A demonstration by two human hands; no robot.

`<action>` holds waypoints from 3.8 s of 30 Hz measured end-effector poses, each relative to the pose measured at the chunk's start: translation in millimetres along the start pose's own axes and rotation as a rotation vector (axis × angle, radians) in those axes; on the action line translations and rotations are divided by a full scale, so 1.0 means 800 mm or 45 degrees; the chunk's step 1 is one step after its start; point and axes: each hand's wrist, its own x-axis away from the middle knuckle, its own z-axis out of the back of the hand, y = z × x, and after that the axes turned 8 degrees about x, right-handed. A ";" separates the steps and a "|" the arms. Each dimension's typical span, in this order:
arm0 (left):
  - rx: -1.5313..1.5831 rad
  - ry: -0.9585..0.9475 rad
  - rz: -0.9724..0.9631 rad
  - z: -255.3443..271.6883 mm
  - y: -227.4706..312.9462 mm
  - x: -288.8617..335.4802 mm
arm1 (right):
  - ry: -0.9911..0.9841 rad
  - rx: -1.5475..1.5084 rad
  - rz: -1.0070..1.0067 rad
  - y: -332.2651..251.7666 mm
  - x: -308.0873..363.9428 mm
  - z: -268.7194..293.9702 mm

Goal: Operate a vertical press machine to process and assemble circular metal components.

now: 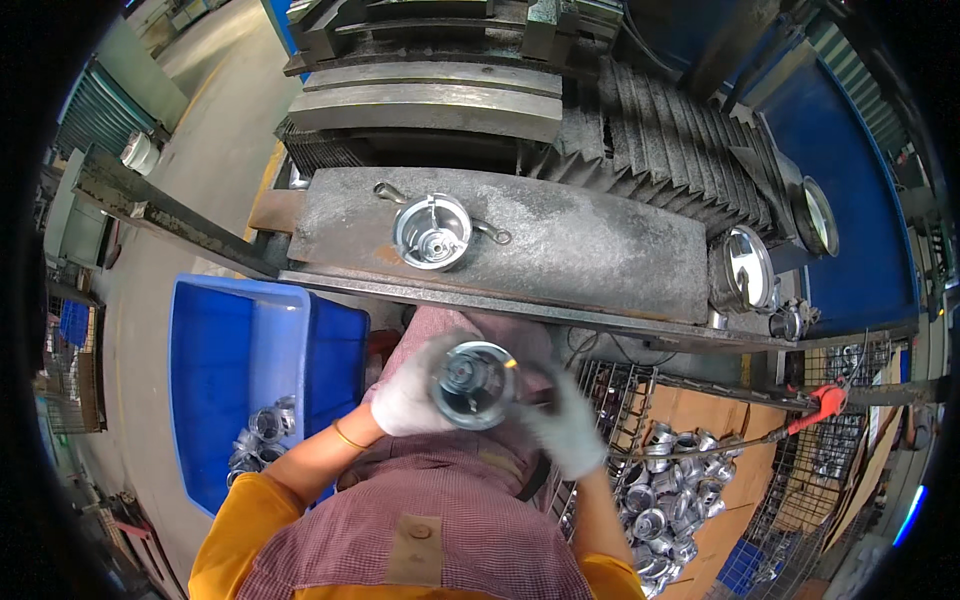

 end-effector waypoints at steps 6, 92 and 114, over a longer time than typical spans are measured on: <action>-0.229 0.216 0.081 0.032 -0.008 -0.004 | 0.153 -0.350 -0.297 0.045 0.015 0.020; -0.155 0.772 -0.098 0.033 -0.044 0.011 | 0.472 0.853 0.530 -0.115 -0.064 -0.104; -0.157 0.627 -0.050 0.036 -0.049 0.012 | 0.519 0.956 0.666 -0.116 -0.058 -0.103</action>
